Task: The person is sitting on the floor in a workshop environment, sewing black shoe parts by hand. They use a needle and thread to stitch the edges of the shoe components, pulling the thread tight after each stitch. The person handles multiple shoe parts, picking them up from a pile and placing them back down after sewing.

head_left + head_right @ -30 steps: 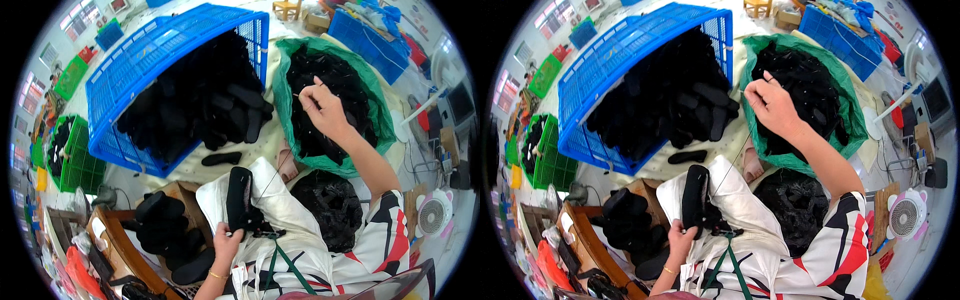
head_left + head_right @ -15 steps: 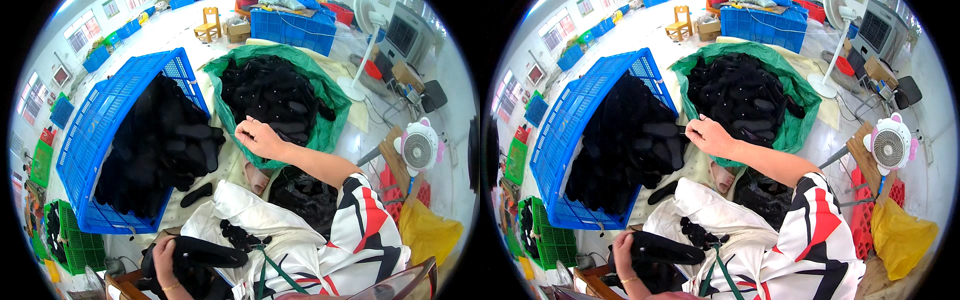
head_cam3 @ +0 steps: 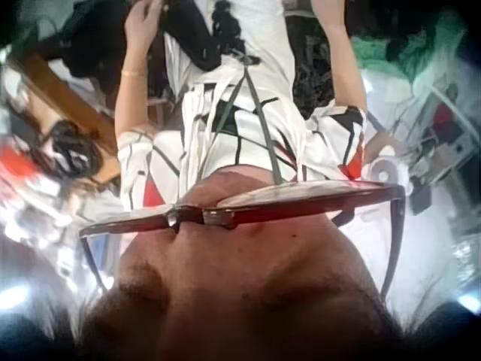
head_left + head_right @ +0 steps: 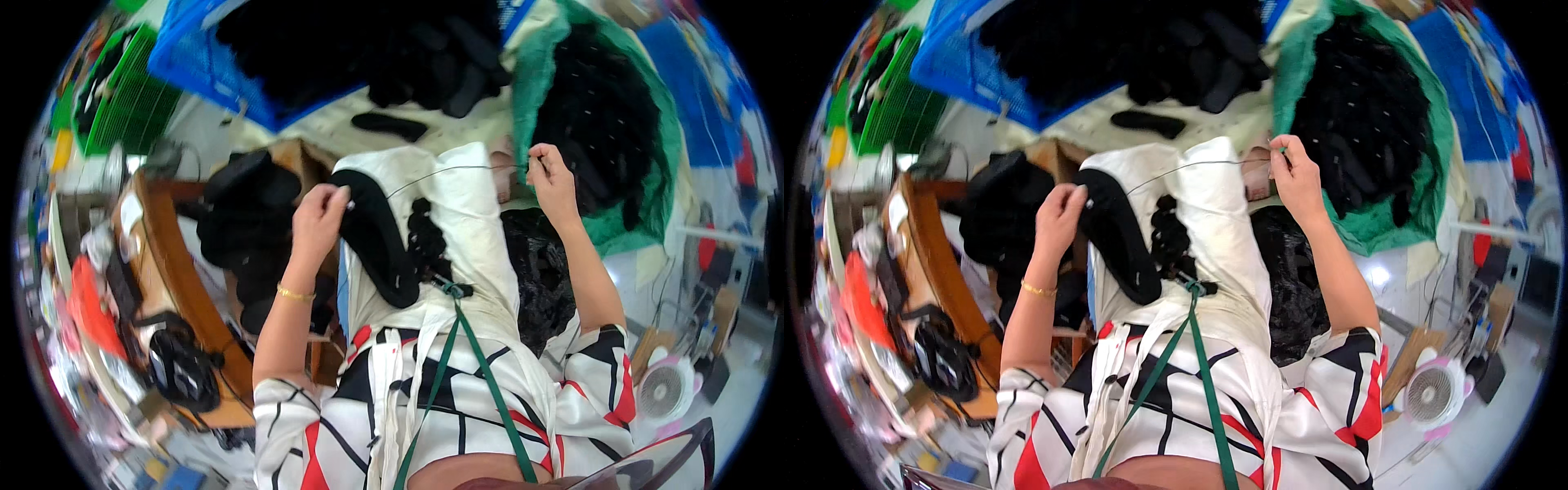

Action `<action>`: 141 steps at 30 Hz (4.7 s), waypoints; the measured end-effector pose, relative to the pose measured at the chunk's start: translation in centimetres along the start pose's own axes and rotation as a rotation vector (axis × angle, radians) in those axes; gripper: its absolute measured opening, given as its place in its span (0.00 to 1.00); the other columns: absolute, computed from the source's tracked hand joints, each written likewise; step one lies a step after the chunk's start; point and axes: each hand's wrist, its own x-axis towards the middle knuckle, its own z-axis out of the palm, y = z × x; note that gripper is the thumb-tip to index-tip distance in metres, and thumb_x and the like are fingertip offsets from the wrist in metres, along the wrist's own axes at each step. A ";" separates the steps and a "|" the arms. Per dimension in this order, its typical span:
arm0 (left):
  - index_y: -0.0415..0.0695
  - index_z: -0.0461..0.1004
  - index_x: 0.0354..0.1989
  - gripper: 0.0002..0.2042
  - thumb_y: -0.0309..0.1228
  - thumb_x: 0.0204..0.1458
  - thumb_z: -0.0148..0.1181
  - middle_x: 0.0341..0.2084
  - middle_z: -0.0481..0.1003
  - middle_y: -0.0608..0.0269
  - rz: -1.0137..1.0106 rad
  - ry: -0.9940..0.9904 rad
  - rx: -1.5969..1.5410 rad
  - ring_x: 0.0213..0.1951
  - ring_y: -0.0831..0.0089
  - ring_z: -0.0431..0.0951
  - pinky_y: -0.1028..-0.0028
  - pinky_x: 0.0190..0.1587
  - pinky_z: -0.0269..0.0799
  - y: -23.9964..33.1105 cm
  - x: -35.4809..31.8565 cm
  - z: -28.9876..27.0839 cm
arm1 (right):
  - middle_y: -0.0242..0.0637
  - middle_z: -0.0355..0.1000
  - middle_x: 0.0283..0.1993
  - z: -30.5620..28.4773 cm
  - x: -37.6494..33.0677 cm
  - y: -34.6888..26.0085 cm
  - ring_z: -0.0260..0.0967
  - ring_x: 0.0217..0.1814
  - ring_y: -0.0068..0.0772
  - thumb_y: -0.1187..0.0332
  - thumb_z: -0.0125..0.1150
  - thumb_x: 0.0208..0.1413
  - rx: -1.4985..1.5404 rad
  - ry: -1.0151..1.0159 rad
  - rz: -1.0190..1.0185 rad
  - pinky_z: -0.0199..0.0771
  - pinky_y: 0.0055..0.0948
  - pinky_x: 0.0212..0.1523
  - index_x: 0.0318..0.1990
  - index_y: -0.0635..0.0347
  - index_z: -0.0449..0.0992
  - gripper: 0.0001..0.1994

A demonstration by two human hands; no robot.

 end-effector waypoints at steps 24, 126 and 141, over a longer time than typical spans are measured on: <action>0.41 0.75 0.37 0.11 0.24 0.45 0.68 0.32 0.76 0.57 0.325 0.193 0.095 0.37 0.56 0.76 0.63 0.39 0.74 -0.9 -3.1 1.8 | 0.40 0.67 0.32 18.6 -2.2 -8.3 0.68 0.36 0.45 0.74 0.69 0.46 -0.102 -0.433 -0.638 0.69 0.41 0.37 0.38 0.59 0.77 0.11; 0.41 0.76 0.27 0.07 0.30 0.55 0.63 0.21 0.76 0.68 -0.521 -0.202 -0.515 0.21 0.83 0.72 0.80 0.25 0.71 0.2 0.9 0.7 | 0.44 0.73 0.22 19.9 -6.1 -8.2 0.75 0.24 0.50 0.71 0.55 0.55 -0.393 -0.471 -0.358 0.72 0.46 0.22 0.36 0.60 0.64 0.06; 0.43 0.76 0.27 0.06 0.30 0.54 0.61 0.21 0.76 0.68 -0.550 -0.237 -0.575 0.21 0.83 0.72 0.80 0.26 0.72 0.4 0.9 0.5 | 0.40 0.73 0.20 18.9 -5.3 -7.9 0.76 0.24 0.44 0.73 0.55 0.53 -0.453 -0.417 -0.518 0.74 0.41 0.22 0.37 0.57 0.66 0.05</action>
